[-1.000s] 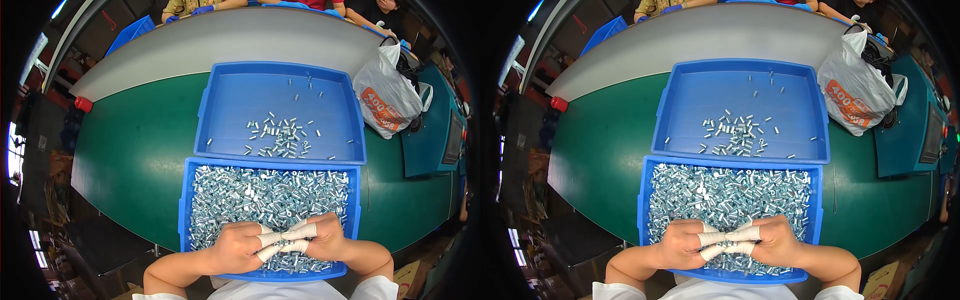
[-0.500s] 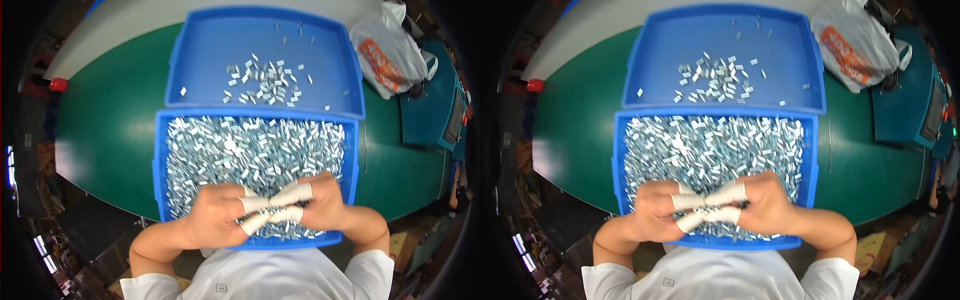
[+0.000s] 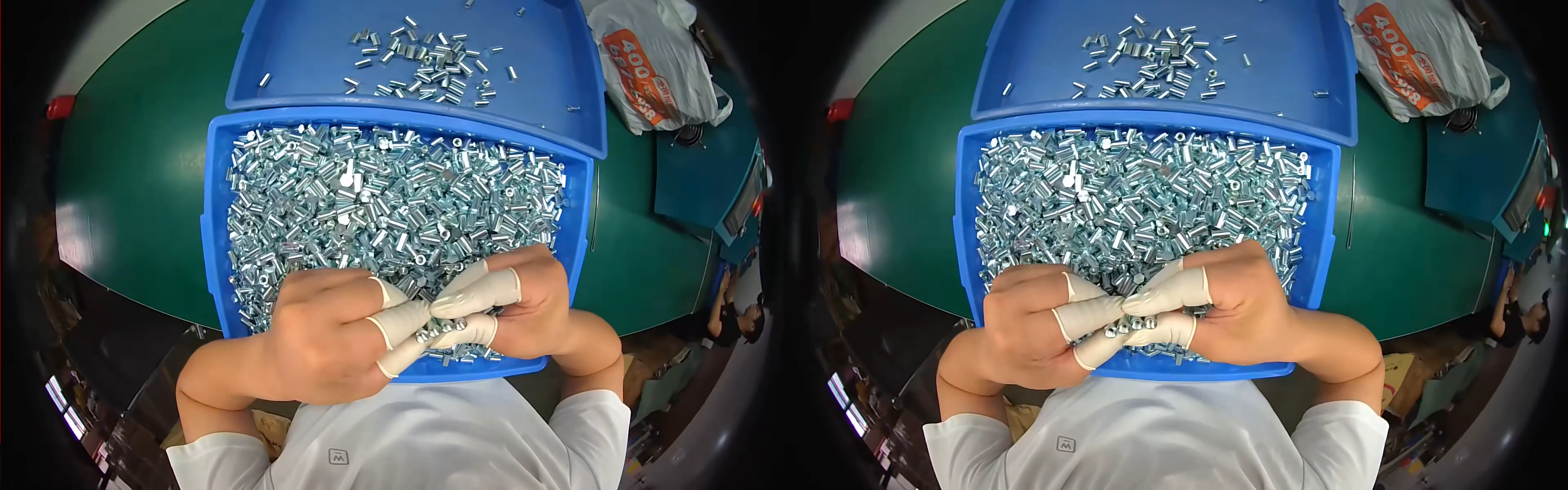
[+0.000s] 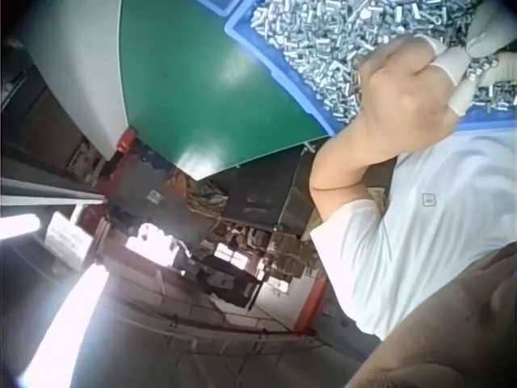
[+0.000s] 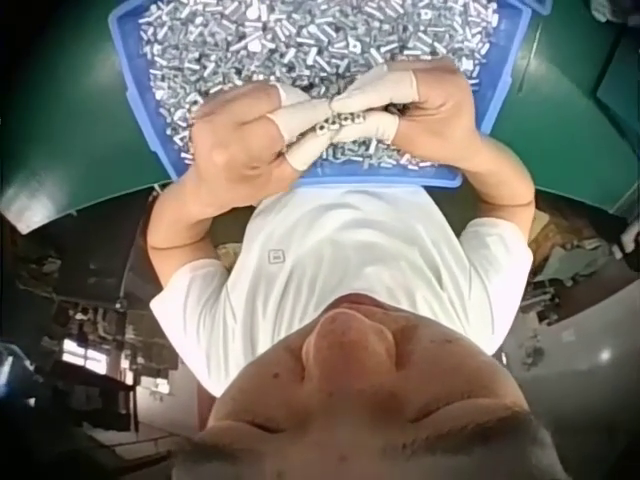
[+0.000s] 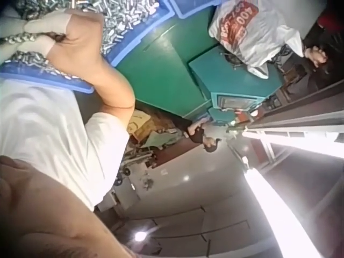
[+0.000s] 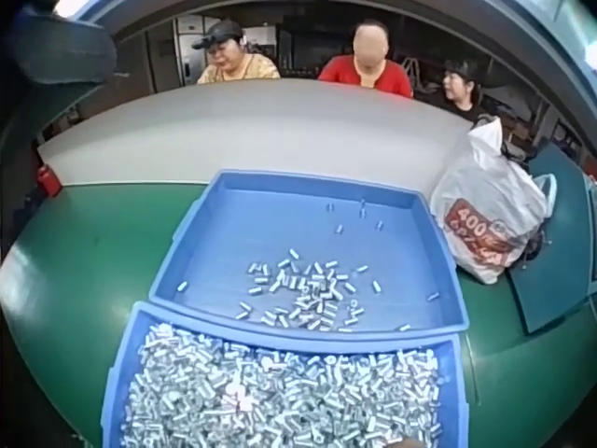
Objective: Sorting and inspecting small metal components in a large blue bin at a manual workstation.
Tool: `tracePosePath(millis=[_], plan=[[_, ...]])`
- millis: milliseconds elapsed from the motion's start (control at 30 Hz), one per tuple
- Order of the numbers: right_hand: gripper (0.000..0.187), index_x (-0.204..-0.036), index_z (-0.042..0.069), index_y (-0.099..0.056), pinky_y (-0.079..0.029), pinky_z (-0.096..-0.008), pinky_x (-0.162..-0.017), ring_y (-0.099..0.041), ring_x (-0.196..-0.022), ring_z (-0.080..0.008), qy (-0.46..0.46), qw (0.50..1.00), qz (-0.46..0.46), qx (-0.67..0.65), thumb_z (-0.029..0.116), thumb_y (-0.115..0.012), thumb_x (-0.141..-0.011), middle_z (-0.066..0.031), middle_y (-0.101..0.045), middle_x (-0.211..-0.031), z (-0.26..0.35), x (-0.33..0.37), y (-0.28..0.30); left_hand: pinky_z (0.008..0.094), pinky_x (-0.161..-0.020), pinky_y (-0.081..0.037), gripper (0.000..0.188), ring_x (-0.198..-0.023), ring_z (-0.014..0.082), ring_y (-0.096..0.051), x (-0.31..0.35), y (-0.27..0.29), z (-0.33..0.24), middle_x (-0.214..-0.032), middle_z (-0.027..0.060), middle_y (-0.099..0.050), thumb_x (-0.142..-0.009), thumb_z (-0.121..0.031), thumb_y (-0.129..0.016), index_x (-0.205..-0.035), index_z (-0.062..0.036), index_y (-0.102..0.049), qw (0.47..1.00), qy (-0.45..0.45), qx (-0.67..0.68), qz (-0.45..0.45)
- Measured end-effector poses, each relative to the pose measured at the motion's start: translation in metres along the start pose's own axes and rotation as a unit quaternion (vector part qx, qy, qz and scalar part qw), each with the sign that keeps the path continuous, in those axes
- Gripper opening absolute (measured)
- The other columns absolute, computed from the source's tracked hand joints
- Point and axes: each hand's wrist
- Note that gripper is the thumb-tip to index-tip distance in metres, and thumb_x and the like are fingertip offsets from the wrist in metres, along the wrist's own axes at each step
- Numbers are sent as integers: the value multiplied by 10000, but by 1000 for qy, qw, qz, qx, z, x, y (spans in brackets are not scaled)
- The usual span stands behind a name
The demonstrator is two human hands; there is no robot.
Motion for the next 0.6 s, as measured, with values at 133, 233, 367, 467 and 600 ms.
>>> tracePosePath(millis=[133, 233, 367, 467, 600], plan=[[268, -981, -1, -783, -592, -278, -612, -761, -749, -227, -6, 1000, 15, -12, 86, -903, -758, -185, -760, -884, 3, -3, 1, 286, -447, -500, 241, -534, 191, -640, 2, 2, -2, -739, 59, -676, -682, -58, -849, -901, -14, -758, 1000, -2, -17, 0], [264, -971, -4, -781, -587, -279, -604, -756, -739, -224, -11, 1000, 16, -20, 97, -904, -761, -184, -757, -875, 3, -4, 1, 283, -437, -496, 242, -523, 183, -627, 2, 2, 1, -738, 55, -666, -678, -63, -850, -894, -8, -755, 1000, -16, -19, 1], [259, -958, -6, -778, -586, -282, -603, -752, -732, -225, -10, 999, 21, -25, 108, -905, -764, -182, -754, -867, 2, -6, 2, 283, -429, -492, 239, -517, 178, -614, 3, 3, 3, -733, 54, -654, -680, -70, -850, -887, 0, -751, 999, -31, -23, 3], [247, -949, -9, -776, -585, -285, -604, -753, -734, -227, -10, 999, 19, -25, 106, -902, -770, -182, -754, -866, 2, -5, 2, 282, -428, -492, 237, -515, 176, -613, 2, 3, 3, -732, 55, -653, -678, -67, -850, -883, -1, -752, 1000, -28, -14, 2], [262, -950, -9, -776, -581, -282, -601, -753, -730, -224, -13, 999, 20, -27, 96, -913, -752, -183, -755, -856, 3, -6, 2, 299, -391, -437, 317, -526, 162, -557, 3, -1, 6, -741, 46, -583, -622, -74, -833, -908, 14, -731, 999, -34, 17, -14]])
Point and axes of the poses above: each hand's wrist, its own x-axis away from the middle knuckle, its own y-axis out of the back of the hand, z = x × y
